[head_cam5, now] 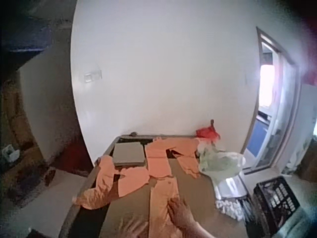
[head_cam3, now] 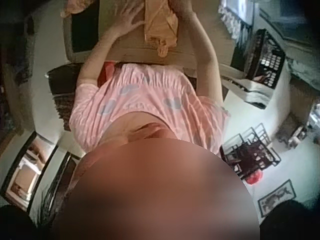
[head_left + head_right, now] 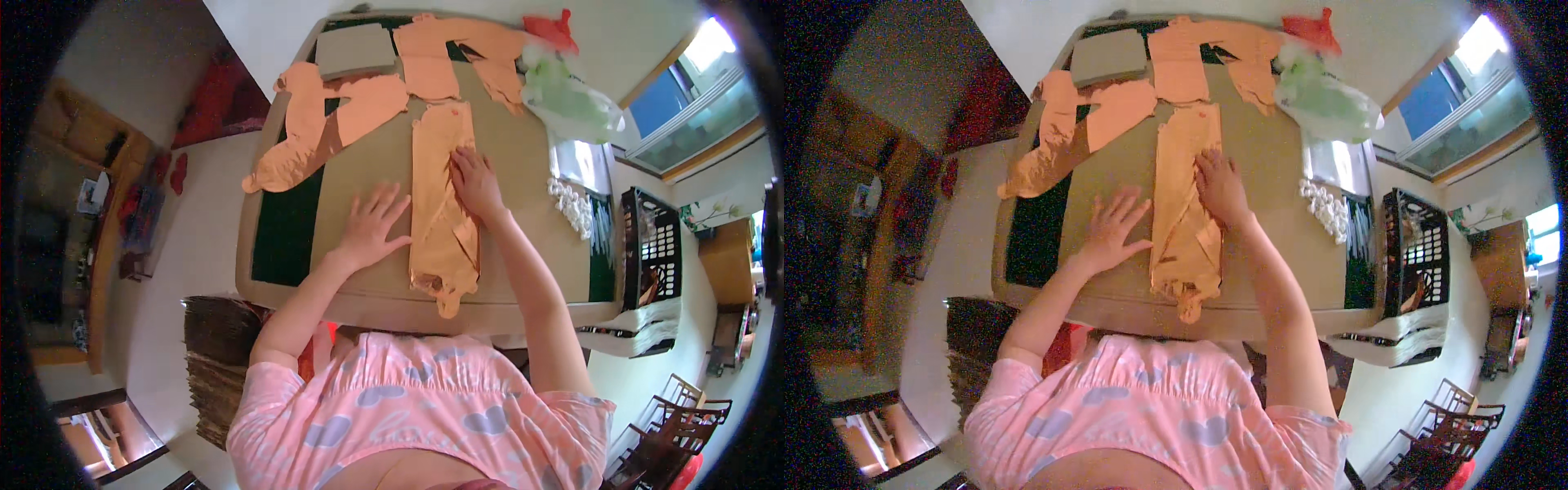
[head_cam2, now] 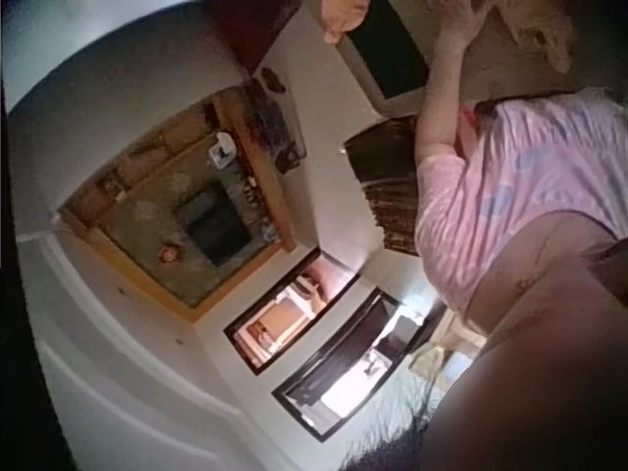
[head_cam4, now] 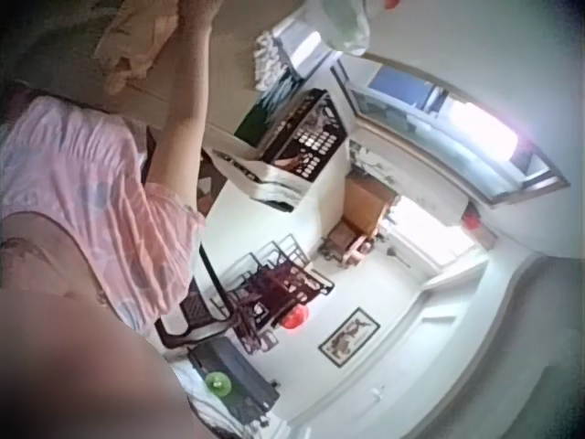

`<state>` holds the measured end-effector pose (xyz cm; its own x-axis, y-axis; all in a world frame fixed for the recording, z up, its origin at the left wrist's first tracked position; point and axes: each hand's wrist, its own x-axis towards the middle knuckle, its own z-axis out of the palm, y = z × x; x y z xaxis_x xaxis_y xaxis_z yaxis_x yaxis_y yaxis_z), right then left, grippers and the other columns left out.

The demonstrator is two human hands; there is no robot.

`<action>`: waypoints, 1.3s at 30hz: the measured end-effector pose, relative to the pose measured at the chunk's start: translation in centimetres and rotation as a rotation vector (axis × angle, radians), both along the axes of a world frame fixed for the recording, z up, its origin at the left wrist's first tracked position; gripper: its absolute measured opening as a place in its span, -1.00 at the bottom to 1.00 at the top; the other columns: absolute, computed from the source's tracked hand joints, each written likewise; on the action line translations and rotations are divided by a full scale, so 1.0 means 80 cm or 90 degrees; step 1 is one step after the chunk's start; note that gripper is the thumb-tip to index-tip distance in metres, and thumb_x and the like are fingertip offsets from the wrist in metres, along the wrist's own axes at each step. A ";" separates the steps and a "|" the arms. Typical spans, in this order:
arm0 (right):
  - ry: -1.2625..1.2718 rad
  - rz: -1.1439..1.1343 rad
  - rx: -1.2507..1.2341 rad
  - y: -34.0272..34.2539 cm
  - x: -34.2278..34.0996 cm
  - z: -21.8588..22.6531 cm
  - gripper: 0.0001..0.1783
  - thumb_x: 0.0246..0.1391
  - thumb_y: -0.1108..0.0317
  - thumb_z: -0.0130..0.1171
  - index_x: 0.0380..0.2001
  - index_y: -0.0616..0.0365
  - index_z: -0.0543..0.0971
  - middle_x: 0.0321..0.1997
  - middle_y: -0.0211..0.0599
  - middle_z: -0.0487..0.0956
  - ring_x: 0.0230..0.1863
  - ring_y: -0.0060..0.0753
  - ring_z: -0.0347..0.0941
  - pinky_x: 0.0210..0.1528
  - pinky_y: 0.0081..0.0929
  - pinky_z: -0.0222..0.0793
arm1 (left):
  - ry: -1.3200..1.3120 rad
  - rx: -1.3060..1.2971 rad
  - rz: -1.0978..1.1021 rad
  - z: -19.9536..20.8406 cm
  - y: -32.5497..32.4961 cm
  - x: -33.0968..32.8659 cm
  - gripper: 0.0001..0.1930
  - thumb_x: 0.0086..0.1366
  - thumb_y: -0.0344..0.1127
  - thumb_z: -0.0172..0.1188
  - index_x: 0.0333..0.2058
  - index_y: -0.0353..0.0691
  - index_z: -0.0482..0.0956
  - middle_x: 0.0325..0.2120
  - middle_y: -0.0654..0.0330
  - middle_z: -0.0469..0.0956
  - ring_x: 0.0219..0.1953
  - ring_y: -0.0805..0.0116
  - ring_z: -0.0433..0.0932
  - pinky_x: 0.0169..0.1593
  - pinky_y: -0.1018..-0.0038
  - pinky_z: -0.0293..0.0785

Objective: Folding deflated Mylar balloons and placing them into clear plastic packaging bags.

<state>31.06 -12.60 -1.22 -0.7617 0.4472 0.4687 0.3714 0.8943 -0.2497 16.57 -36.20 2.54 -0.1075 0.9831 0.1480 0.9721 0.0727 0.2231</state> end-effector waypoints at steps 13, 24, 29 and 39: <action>-0.055 -0.008 -0.072 0.002 -0.003 0.017 -0.59 0.22 0.25 -0.07 0.09 0.17 0.41 0.22 -0.14 0.37 0.28 -0.12 0.22 0.31 0.07 -0.01 | 0.136 -0.025 0.027 -0.018 0.165 -0.102 -0.45 0.35 0.07 -0.10 0.21 -0.10 0.27 0.30 0.19 0.13 0.38 0.22 -0.05 0.34 -0.07 -0.18; -0.051 -0.005 -0.082 -0.006 -0.004 0.025 -0.58 0.17 0.28 0.01 0.10 0.13 0.41 0.20 -0.17 0.39 0.27 -0.13 0.23 0.26 0.11 0.06 | 0.206 0.165 0.227 -0.036 0.301 -0.325 -0.57 0.19 -0.27 0.04 0.05 -0.22 0.37 0.10 0.04 0.35 0.21 0.10 0.24 0.22 0.12 0.13; -0.043 -0.013 -0.091 -0.005 -0.001 0.019 -0.57 0.13 0.33 0.04 0.09 0.13 0.41 0.21 -0.20 0.38 0.28 -0.15 0.23 0.28 0.04 0.05 | 0.115 0.039 0.218 -0.025 0.308 -0.364 -0.77 0.19 -0.36 -0.01 -0.19 -0.24 0.48 -0.15 0.03 0.48 -0.03 0.04 0.45 -0.05 0.14 0.41; -0.047 -0.014 -0.122 -0.006 -0.003 0.021 -0.56 0.15 0.32 0.03 0.11 0.12 0.39 0.22 -0.20 0.37 0.27 -0.13 0.24 0.28 0.07 0.04 | 0.202 0.354 0.171 0.012 0.278 -0.329 -0.89 0.21 -0.39 -0.01 -0.31 -0.20 0.47 -0.35 0.08 0.49 -0.17 0.08 0.48 -0.16 0.21 0.46</action>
